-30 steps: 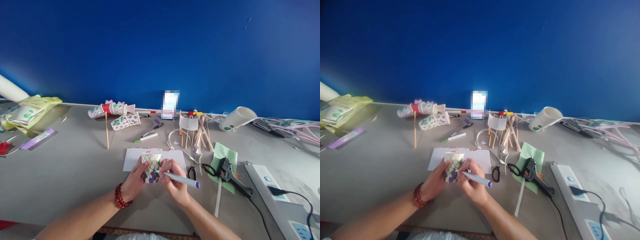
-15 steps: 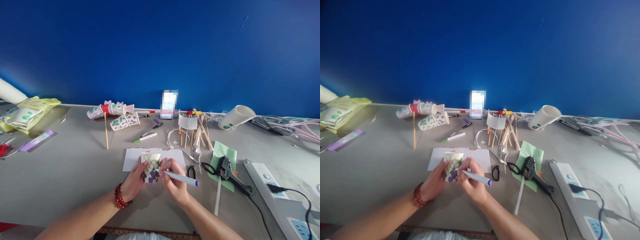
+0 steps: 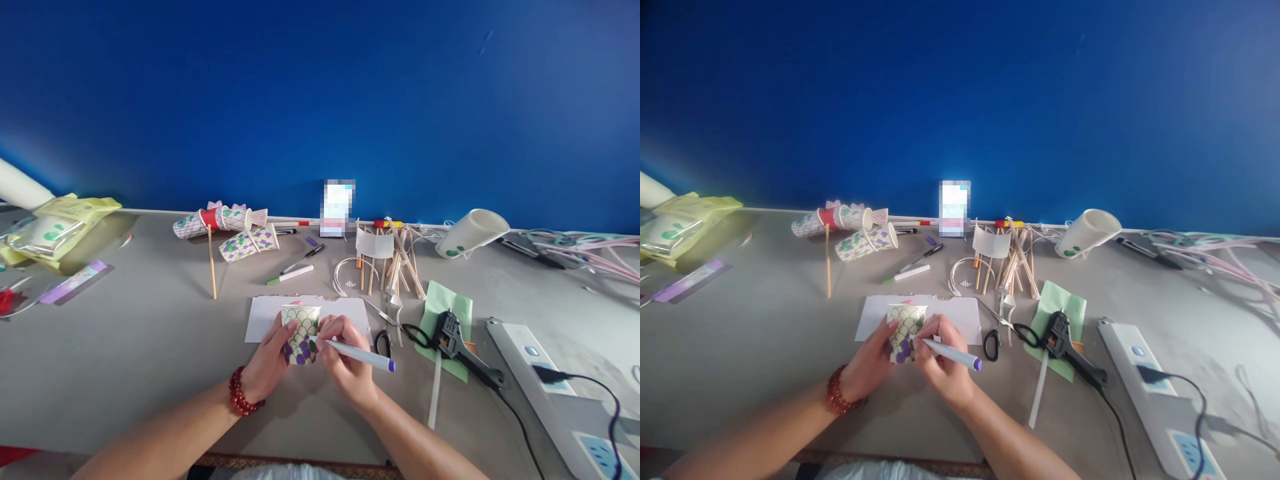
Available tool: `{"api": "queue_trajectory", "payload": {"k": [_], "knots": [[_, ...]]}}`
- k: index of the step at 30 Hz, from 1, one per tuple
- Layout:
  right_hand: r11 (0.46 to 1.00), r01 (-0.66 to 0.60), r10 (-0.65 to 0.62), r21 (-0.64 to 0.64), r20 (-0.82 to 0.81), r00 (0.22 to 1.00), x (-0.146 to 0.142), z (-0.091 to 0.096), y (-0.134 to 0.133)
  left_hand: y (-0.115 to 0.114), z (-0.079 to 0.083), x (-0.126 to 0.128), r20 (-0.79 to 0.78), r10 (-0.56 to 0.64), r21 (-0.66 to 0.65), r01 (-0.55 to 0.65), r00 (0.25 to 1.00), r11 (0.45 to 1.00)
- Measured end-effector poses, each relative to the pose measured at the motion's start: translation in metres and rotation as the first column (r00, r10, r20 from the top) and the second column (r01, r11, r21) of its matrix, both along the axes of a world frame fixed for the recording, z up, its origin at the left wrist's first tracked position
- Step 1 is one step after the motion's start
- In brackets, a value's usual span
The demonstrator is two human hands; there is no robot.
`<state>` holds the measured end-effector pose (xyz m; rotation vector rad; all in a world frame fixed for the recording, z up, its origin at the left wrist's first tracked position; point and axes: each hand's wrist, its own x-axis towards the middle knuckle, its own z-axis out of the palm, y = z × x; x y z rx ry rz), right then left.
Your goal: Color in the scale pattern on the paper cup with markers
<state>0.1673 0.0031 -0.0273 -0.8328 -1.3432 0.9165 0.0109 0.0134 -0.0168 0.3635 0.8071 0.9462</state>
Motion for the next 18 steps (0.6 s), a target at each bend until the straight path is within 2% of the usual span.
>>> {"api": "queue_trajectory", "payload": {"k": [18], "knots": [[0.999,-0.046,0.045,-0.01,-0.06,0.997,0.0006,0.0018,-0.0009,0.0002,-0.0031,-0.0003,-0.006,0.013,0.011,-0.013,1.0,1.0]]}}
